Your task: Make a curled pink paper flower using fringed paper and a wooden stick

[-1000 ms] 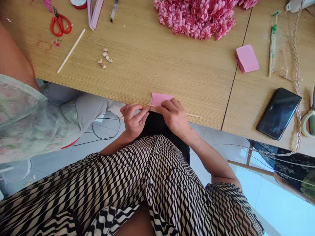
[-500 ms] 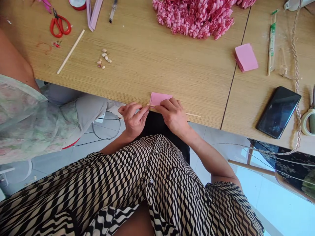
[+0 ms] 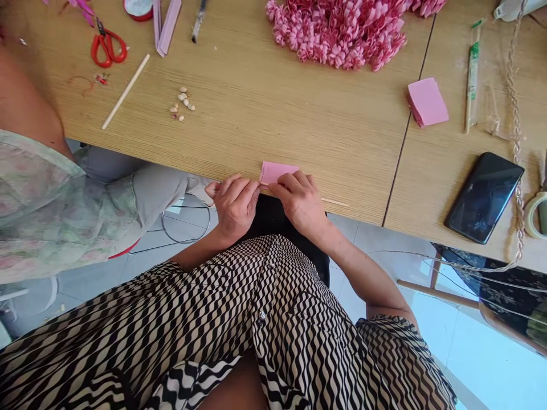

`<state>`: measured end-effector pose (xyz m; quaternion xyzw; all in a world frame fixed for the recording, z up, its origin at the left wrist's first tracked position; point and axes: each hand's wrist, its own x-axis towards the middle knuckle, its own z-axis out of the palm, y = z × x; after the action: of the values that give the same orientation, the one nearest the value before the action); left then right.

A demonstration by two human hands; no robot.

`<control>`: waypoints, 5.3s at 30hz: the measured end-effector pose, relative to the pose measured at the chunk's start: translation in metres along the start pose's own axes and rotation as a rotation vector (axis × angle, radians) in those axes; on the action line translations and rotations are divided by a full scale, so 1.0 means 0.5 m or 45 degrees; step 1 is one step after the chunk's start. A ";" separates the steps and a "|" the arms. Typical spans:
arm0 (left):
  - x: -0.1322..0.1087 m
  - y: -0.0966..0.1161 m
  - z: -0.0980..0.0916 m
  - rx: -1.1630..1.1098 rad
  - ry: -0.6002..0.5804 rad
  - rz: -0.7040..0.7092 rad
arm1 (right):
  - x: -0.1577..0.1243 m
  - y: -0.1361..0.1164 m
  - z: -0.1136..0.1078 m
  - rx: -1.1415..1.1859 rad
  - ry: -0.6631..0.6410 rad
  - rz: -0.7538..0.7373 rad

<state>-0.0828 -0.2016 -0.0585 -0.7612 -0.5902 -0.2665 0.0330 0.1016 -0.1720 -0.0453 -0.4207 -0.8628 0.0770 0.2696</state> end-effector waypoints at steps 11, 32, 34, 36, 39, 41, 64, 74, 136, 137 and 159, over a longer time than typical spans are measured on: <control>0.008 -0.003 0.010 0.057 -0.074 0.029 | -0.009 0.008 -0.043 -0.082 0.053 0.100; 0.024 -0.029 -0.016 -0.142 0.050 0.025 | -0.009 0.038 -0.040 0.055 0.018 0.123; 0.022 -0.021 -0.017 -0.097 0.050 0.058 | -0.009 0.038 -0.040 0.058 0.006 0.139; 0.021 -0.014 -0.015 -0.051 0.010 0.085 | -0.009 0.037 -0.040 0.052 -0.001 0.148; 0.018 -0.005 -0.012 0.022 -0.052 0.111 | -0.009 0.037 -0.040 0.044 -0.001 0.146; 0.016 -0.001 -0.012 0.060 -0.083 0.131 | -0.007 0.037 -0.042 0.064 0.007 0.145; 0.022 0.009 -0.008 0.008 -0.183 0.051 | 0.152 0.086 -0.047 0.064 -0.458 -0.260; 0.040 0.007 -0.026 -0.059 -0.268 0.048 | 0.134 0.085 -0.047 -0.157 -0.482 -0.281; 0.067 0.003 -0.005 -0.020 -0.285 0.043 | 0.057 0.104 -0.043 0.288 0.098 0.047; 0.070 0.003 -0.004 -0.018 -0.287 0.040 | 0.056 0.106 -0.041 0.256 0.093 0.045; 0.069 -0.014 -0.014 -0.027 -0.314 0.154 | 0.055 0.100 -0.033 0.106 0.340 0.176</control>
<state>-0.0863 -0.1716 -0.0388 -0.8227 -0.5401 -0.1745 -0.0318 0.1309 -0.1208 -0.0384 -0.4742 -0.7842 0.0746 0.3933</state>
